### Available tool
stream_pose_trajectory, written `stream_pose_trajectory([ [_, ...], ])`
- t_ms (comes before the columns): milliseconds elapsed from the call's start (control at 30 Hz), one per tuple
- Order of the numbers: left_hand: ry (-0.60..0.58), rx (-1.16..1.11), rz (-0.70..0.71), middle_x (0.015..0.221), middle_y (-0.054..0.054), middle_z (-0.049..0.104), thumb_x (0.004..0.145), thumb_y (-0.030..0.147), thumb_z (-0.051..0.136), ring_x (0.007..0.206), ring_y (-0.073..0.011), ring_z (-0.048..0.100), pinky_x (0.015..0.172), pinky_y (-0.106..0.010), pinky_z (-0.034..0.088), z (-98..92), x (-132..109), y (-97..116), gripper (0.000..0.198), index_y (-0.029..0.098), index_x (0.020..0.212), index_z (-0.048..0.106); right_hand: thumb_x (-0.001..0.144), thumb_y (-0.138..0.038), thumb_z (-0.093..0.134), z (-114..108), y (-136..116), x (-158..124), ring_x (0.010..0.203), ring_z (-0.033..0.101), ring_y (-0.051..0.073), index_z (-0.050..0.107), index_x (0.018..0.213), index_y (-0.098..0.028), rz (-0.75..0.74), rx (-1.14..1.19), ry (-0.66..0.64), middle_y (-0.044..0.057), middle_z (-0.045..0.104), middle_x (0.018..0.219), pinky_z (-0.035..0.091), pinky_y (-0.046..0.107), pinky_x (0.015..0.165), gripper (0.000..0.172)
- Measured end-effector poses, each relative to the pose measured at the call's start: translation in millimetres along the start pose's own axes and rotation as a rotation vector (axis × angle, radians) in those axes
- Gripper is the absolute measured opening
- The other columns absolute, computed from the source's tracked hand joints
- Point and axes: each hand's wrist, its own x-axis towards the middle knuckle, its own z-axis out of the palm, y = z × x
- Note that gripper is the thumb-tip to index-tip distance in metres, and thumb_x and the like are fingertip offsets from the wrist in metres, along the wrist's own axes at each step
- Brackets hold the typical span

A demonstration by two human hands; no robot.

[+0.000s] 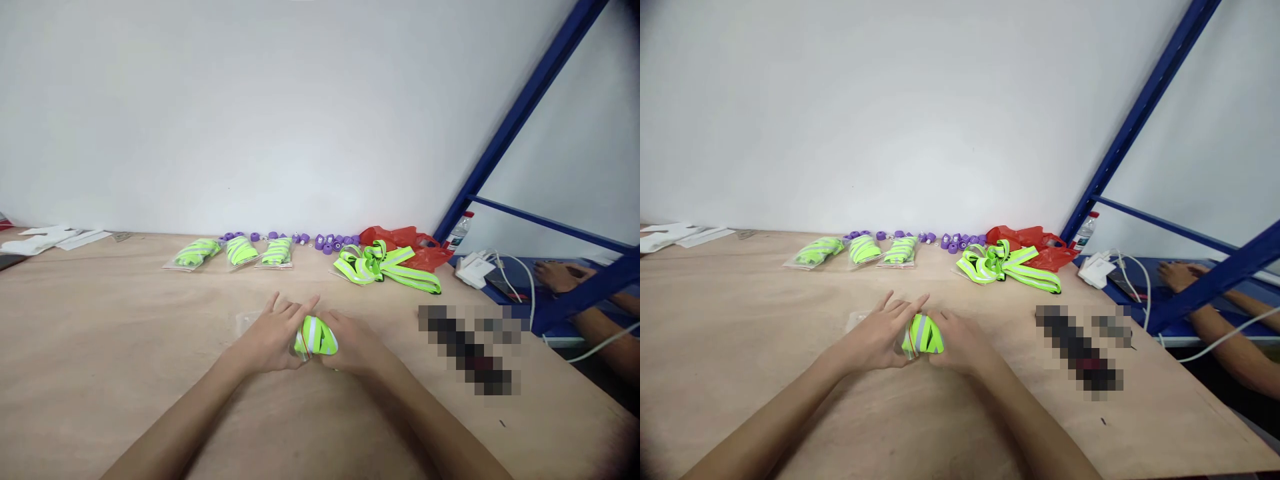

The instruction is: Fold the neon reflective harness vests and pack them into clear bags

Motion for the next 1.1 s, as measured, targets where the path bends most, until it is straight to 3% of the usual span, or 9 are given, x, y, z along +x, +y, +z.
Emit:
stream_pose_trajectory([
  [167, -0.061, -0.17, 0.062, 0.158, -0.015, 0.033, 0.068, 0.043, 0.079, 0.141, -0.0339, 0.038, 0.117, -0.05, 0.028, -1.3, -3, 1, 0.121, 0.025, 0.158, 0.0, 0.07, -0.028, 0.067, -1, -1, -1, 0.105, 0.062, 0.029, 0.045, 0.14, -0.025, 0.031, 0.01, -0.002, 0.009, 0.063, 0.126, 0.041, 0.031, 0.077, 0.073],
  [300, -0.096, -0.133, -0.033, 0.164, -0.013, 0.02, 0.063, 0.055, 0.082, 0.15, -0.0379, 0.019, 0.12, -0.056, 0.016, -13.6, -10, -11, 0.127, 0.028, 0.159, 0.003, 0.07, -0.026, 0.067, -4, -4, -3, 0.104, 0.063, 0.028, 0.045, 0.143, -0.028, 0.047, 0.007, -0.016, 0.008, 0.063, 0.125, 0.041, 0.031, 0.079, 0.076],
  [400, -0.166, -0.063, -0.119, 0.164, -0.013, 0.021, 0.06, 0.06, 0.081, 0.151, -0.0404, 0.012, 0.119, -0.061, 0.008, -16.0, -13, -19, 0.126, 0.028, 0.159, 0.01, 0.07, -0.025, 0.068, -7, -5, -3, 0.107, 0.063, 0.027, 0.043, 0.145, -0.03, 0.034, 0.022, -0.044, 0.007, 0.062, 0.129, 0.042, 0.03, 0.081, 0.079],
  [667, -0.123, -0.108, -0.006, 0.148, -0.012, 0.051, 0.068, 0.06, 0.076, 0.136, -0.0341, 0.047, 0.119, -0.062, 0.002, -1.6, -4, -16, 0.094, 0.027, 0.149, 0.039, 0.063, -0.026, 0.072, -22, -4, -1, 0.094, 0.066, 0.026, 0.066, 0.117, -0.028, -0.017, 0.161, -0.168, 0.002, 0.073, 0.112, 0.046, 0.029, 0.074, 0.054],
  [867, -0.121, -0.218, 0.07, 0.147, -0.009, 0.052, 0.071, 0.062, 0.075, 0.136, -0.0332, 0.047, 0.12, -0.06, 0.007, 1.0, 0, -17, 0.089, 0.03, 0.147, 0.043, 0.059, -0.028, 0.075, -29, -3, -8, 0.091, 0.068, 0.026, 0.069, 0.114, -0.03, 0.021, 0.195, -0.168, 0.0, 0.075, 0.108, 0.048, 0.03, 0.072, 0.055],
  [1100, -0.101, -0.16, 0.109, 0.148, -0.011, 0.051, 0.07, 0.064, 0.076, 0.135, -0.0339, 0.046, 0.12, -0.06, 0.01, 13.6, 5, -7, 0.091, 0.028, 0.148, 0.043, 0.058, -0.028, 0.076, -30, -7, -9, 0.09, 0.069, 0.027, 0.071, 0.111, -0.031, 0.051, 0.167, -0.15, 0.0, 0.076, 0.107, 0.048, 0.03, 0.071, 0.053],
])
